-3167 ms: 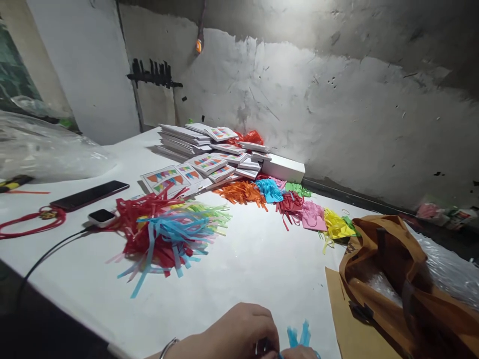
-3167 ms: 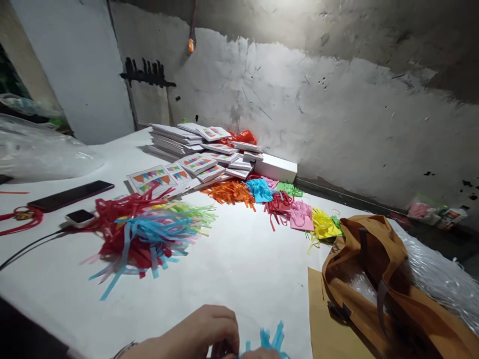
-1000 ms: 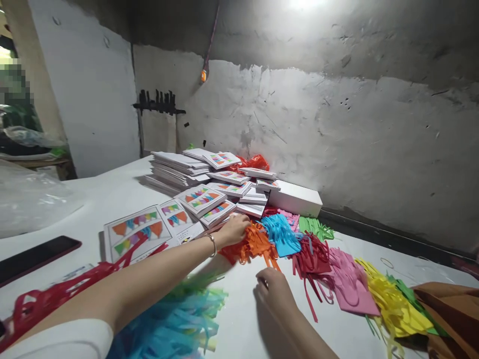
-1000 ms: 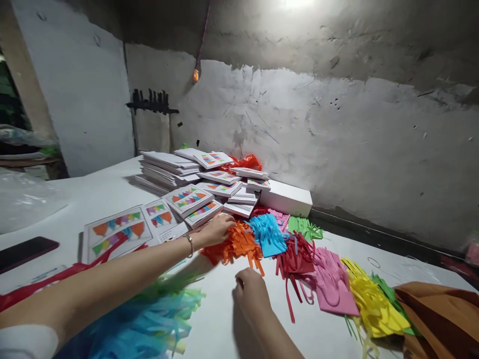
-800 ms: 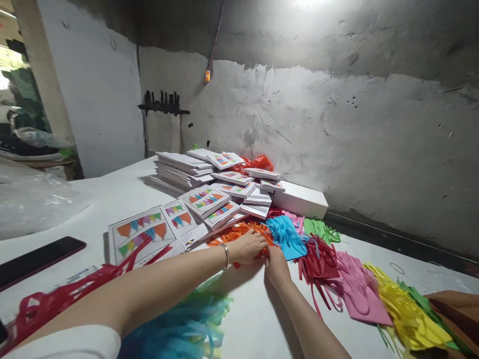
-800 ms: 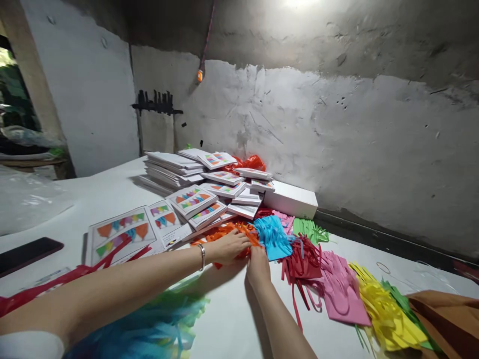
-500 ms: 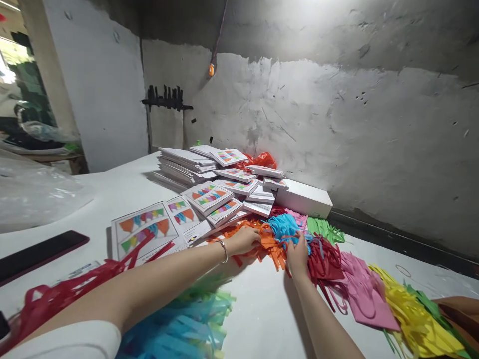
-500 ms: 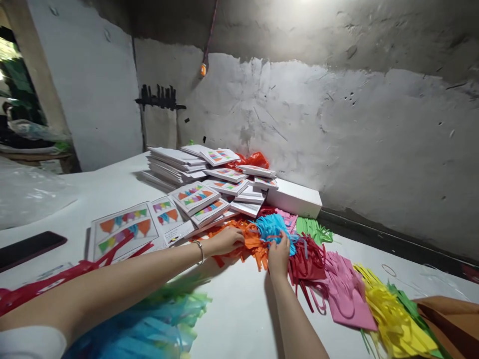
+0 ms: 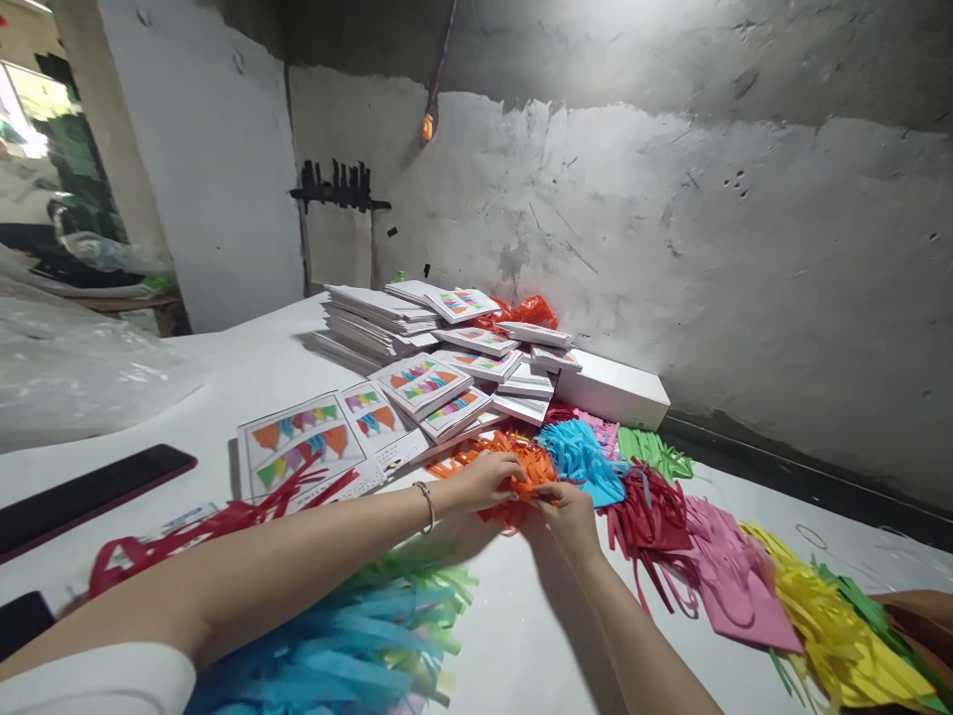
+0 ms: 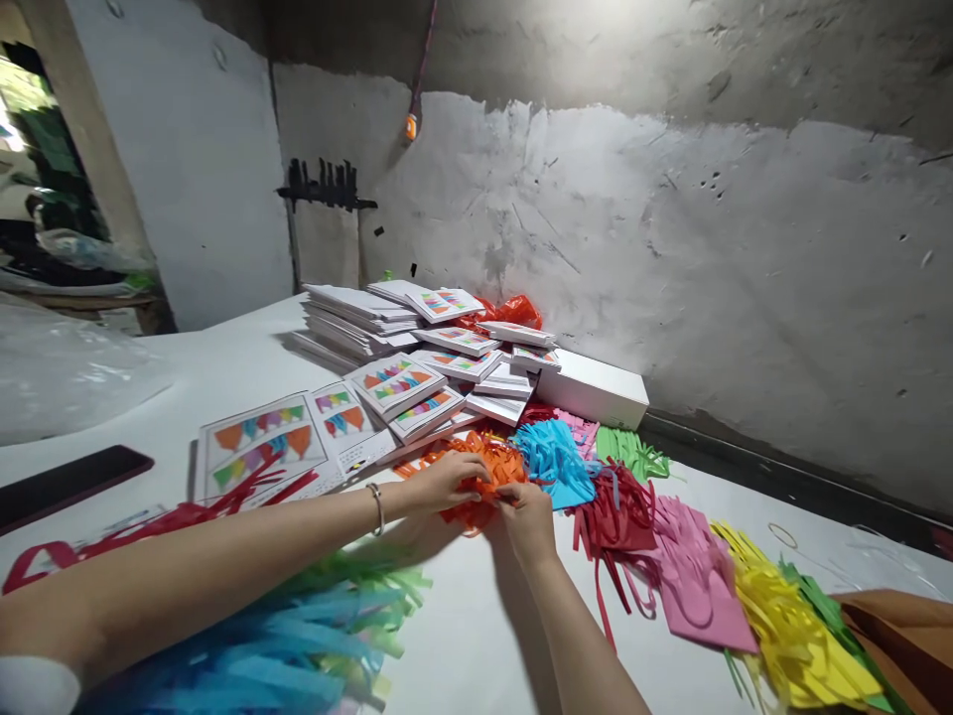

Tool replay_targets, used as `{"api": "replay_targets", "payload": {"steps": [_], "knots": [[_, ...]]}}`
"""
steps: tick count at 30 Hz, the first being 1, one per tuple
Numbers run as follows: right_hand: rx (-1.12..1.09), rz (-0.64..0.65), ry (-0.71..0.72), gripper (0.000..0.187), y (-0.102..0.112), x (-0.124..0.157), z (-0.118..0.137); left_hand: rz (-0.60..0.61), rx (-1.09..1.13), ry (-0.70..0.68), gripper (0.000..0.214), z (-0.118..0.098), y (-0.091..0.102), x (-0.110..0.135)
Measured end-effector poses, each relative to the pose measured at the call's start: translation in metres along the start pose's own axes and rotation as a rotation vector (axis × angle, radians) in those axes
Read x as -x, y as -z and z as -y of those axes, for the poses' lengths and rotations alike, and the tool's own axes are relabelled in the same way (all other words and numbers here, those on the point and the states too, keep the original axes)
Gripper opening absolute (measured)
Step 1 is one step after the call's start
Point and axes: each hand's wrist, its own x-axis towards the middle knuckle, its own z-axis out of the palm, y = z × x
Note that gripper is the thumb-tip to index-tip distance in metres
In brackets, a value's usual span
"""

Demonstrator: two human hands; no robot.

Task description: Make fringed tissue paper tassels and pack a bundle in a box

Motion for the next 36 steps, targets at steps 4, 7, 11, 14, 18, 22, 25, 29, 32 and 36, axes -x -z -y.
{"api": "replay_targets", "payload": {"steps": [4, 7, 11, 14, 18, 22, 25, 29, 32, 36], "knots": [[-0.011, -0.009, -0.03, 0.026, 0.002, 0.002, 0.006, -0.018, 0.07, -0.006, 0.007, -0.005, 0.001, 0.002], [-0.008, -0.044, -0.032, 0.029, 0.004, 0.001, 0.008, -0.029, 0.12, -0.004, 0.009, -0.009, 0.0, 0.004], [0.009, -0.098, -0.007, 0.03, 0.005, 0.001, 0.006, -0.037, 0.151, 0.023, 0.011, -0.01, -0.004, 0.005], [0.037, -0.103, 0.05, 0.026, 0.005, 0.003, 0.004, -0.037, 0.138, 0.061, 0.017, -0.008, -0.009, 0.004], [0.115, -0.049, 0.182, 0.017, 0.008, 0.007, 0.005, -0.036, 0.103, 0.104, 0.019, -0.006, -0.013, 0.005], [0.241, -0.028, 0.264, 0.014, 0.013, 0.009, 0.004, -0.04, 0.068, 0.114, 0.019, -0.008, -0.014, 0.006], [0.324, -0.047, 0.269, 0.012, 0.017, 0.01, 0.003, -0.046, 0.043, 0.111, 0.018, -0.009, -0.014, 0.006], [0.393, -0.031, 0.288, 0.009, 0.018, 0.012, 0.004, -0.054, 0.02, 0.094, 0.017, -0.009, -0.014, 0.005], [0.422, 0.0, 0.32, 0.004, 0.015, 0.012, 0.005, -0.063, 0.004, 0.073, 0.017, -0.009, -0.014, 0.006], [0.445, 0.023, 0.36, 0.01, 0.008, 0.008, 0.002, -0.081, -0.017, 0.037, 0.016, -0.01, -0.013, 0.007]]}}
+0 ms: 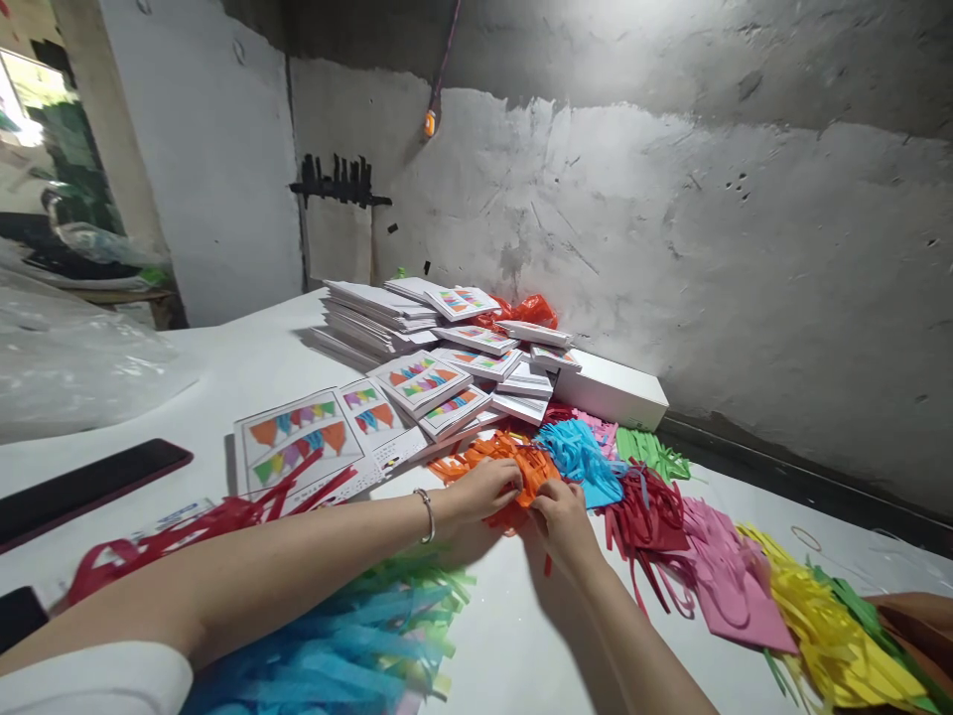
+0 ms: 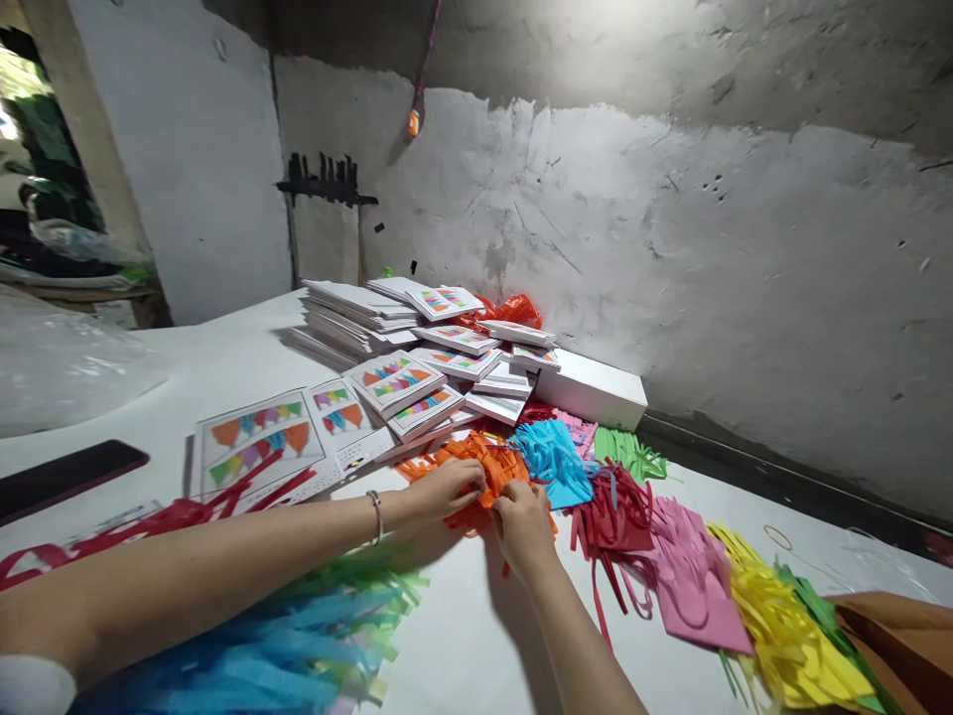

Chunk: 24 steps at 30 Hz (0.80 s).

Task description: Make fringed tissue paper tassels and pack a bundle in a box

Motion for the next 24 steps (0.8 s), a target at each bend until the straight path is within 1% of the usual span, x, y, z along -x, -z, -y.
{"api": "replay_targets", "payload": {"steps": [4, 12, 15, 21, 22, 24], "knots": [[0.015, -0.04, -0.02, 0.019, -0.006, -0.002, -0.004, -0.039, -0.006, -0.033, 0.009, -0.001, -0.001, 0.003], [0.015, -0.104, -0.036, 0.022, -0.003, 0.002, -0.006, -0.079, -0.006, -0.065, 0.009, -0.004, -0.009, 0.001], [0.006, -0.091, -0.04, 0.02, 0.002, 0.002, -0.002, -0.076, -0.008, -0.07, 0.012, -0.003, -0.01, 0.0], [0.027, -0.04, -0.073, 0.011, 0.015, 0.002, 0.01, -0.089, -0.009, -0.013, 0.023, 0.0, -0.008, 0.003], [0.036, -0.041, -0.089, 0.011, 0.016, 0.002, 0.01, -0.085, -0.002, -0.012, 0.024, 0.001, -0.008, 0.003], [0.05, -0.049, -0.13, 0.019, 0.016, 0.003, 0.009, -0.076, 0.012, -0.013, 0.024, 0.001, -0.007, 0.002]]}}
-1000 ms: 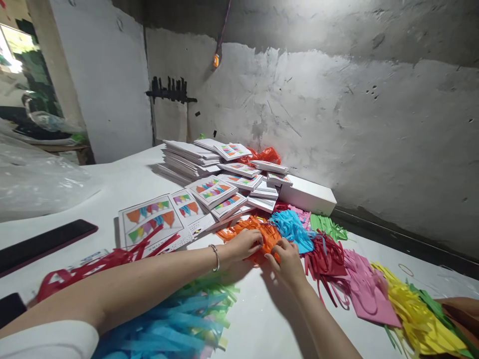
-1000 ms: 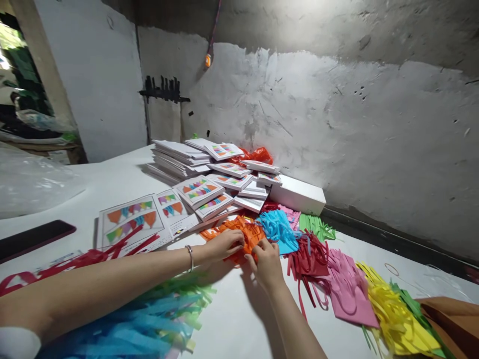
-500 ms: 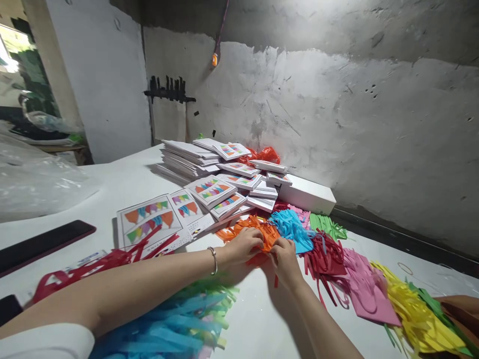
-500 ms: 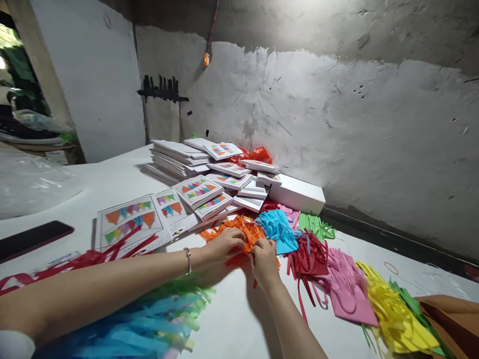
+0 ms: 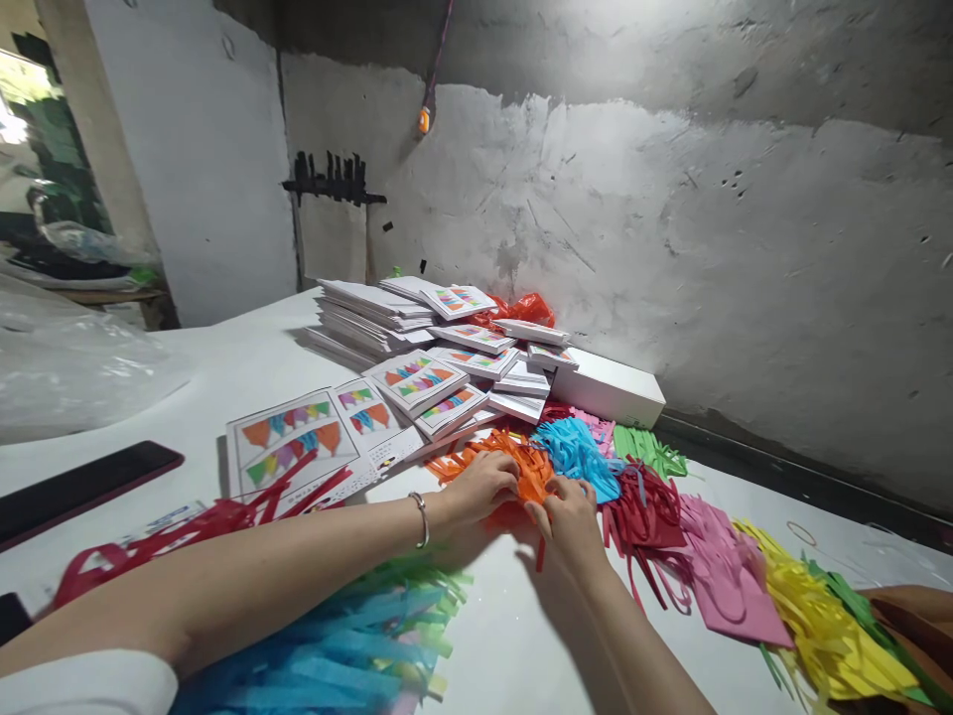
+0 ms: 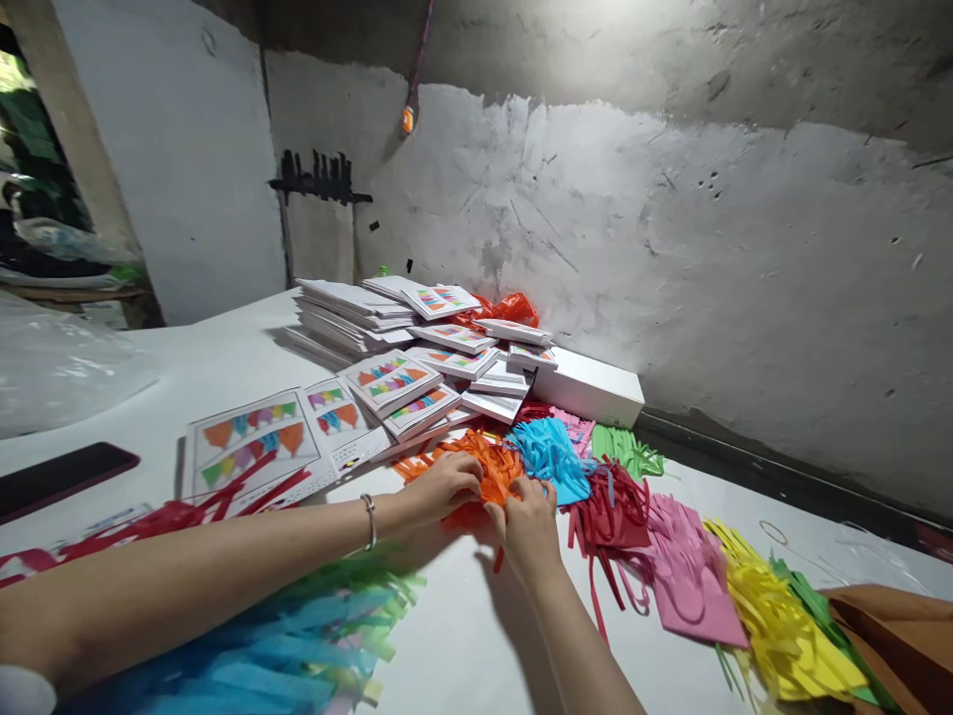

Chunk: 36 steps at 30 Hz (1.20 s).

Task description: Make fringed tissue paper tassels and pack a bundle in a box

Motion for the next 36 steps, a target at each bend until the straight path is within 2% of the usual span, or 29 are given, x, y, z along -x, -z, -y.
{"api": "replay_targets", "payload": {"steps": [2, 4, 9, 16, 18, 25, 31, 36], "knots": [[0.005, -0.003, -0.042, 0.023, -0.001, 0.0, -0.002, 0.007, 0.014, -0.002, 0.024, 0.0, 0.001, -0.001], [0.0, 0.006, -0.062, 0.018, -0.003, 0.0, -0.003, 0.007, 0.023, -0.001, 0.024, -0.001, 0.001, -0.001], [-0.043, 0.054, -0.007, 0.02, -0.006, -0.001, 0.001, -0.025, 0.037, 0.015, 0.024, -0.006, 0.003, -0.001], [-0.098, 0.056, -0.004, 0.007, -0.016, -0.011, 0.001, -0.033, 0.082, 0.003, 0.02, -0.013, 0.004, 0.001], [-0.11, 0.033, -0.013, 0.008, -0.017, -0.012, -0.001, -0.039, 0.082, 0.014, 0.017, -0.011, 0.005, 0.001], [-0.133, -0.032, -0.032, 0.016, -0.016, -0.007, -0.008, -0.046, 0.035, 0.071, 0.009, -0.005, 0.009, 0.003], [-0.122, -0.036, -0.037, 0.014, -0.018, -0.003, -0.003, -0.044, -0.004, 0.098, 0.006, -0.008, 0.008, 0.005], [-0.144, -0.023, -0.032, 0.007, -0.007, 0.001, 0.005, -0.037, -0.036, 0.099, 0.012, -0.01, 0.008, 0.008]]}}
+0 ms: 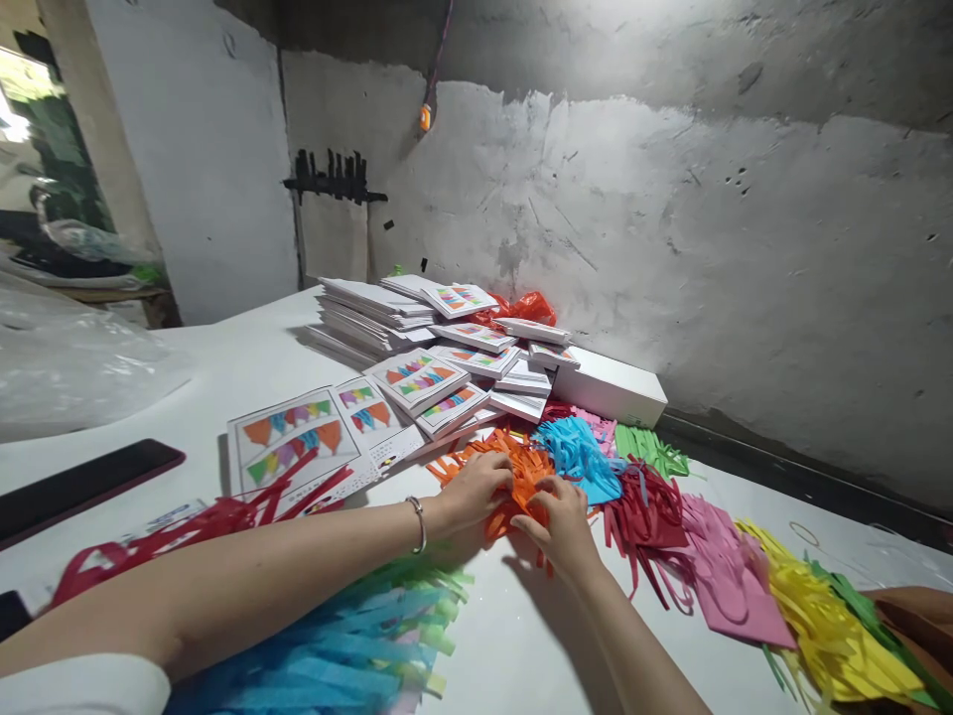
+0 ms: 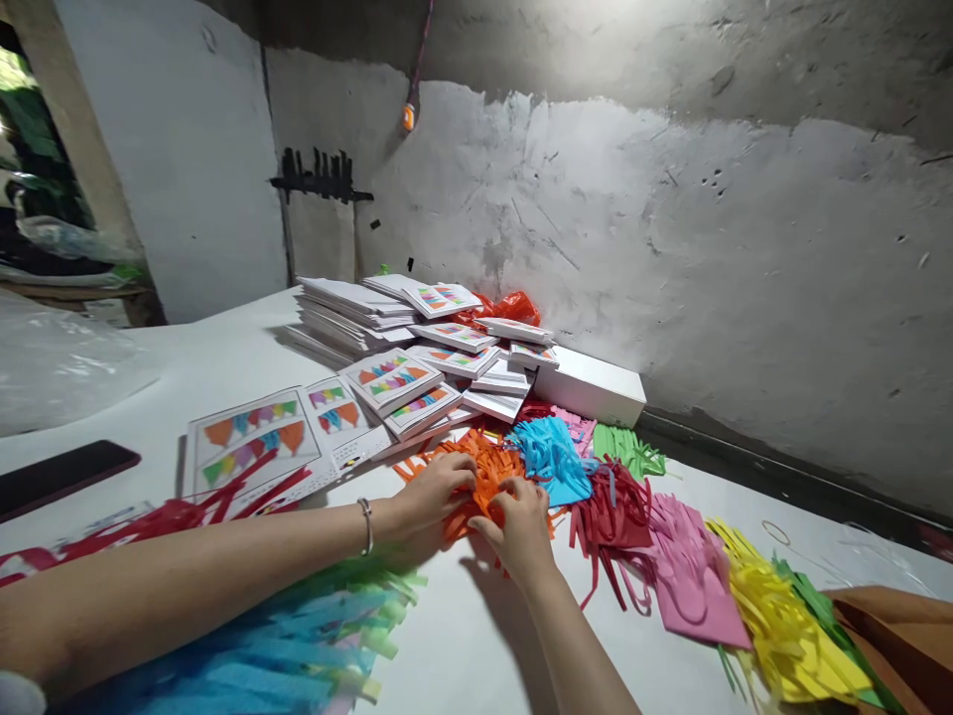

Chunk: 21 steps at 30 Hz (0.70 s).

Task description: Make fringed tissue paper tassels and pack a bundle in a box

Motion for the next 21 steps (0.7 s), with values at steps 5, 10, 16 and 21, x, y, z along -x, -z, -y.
{"api": "replay_targets", "payload": {"steps": [5, 10, 16, 21], "knots": [[-0.01, -0.043, -0.009, 0.016, 0.007, -0.003, 0.014, -0.011, -0.036, 0.001, 0.016, -0.005, 0.0, 0.001], [0.008, 0.014, -0.027, 0.009, -0.011, -0.007, 0.026, -0.02, -0.061, 0.0, 0.022, -0.012, -0.001, 0.002], [0.007, 0.031, -0.219, 0.014, -0.025, -0.008, 0.02, 0.022, -0.104, -0.036, 0.018, -0.011, 0.001, 0.002], [-0.11, 0.039, -0.345, 0.025, -0.021, -0.009, 0.013, 0.025, -0.116, -0.051, 0.011, -0.008, -0.001, 0.003]]}}
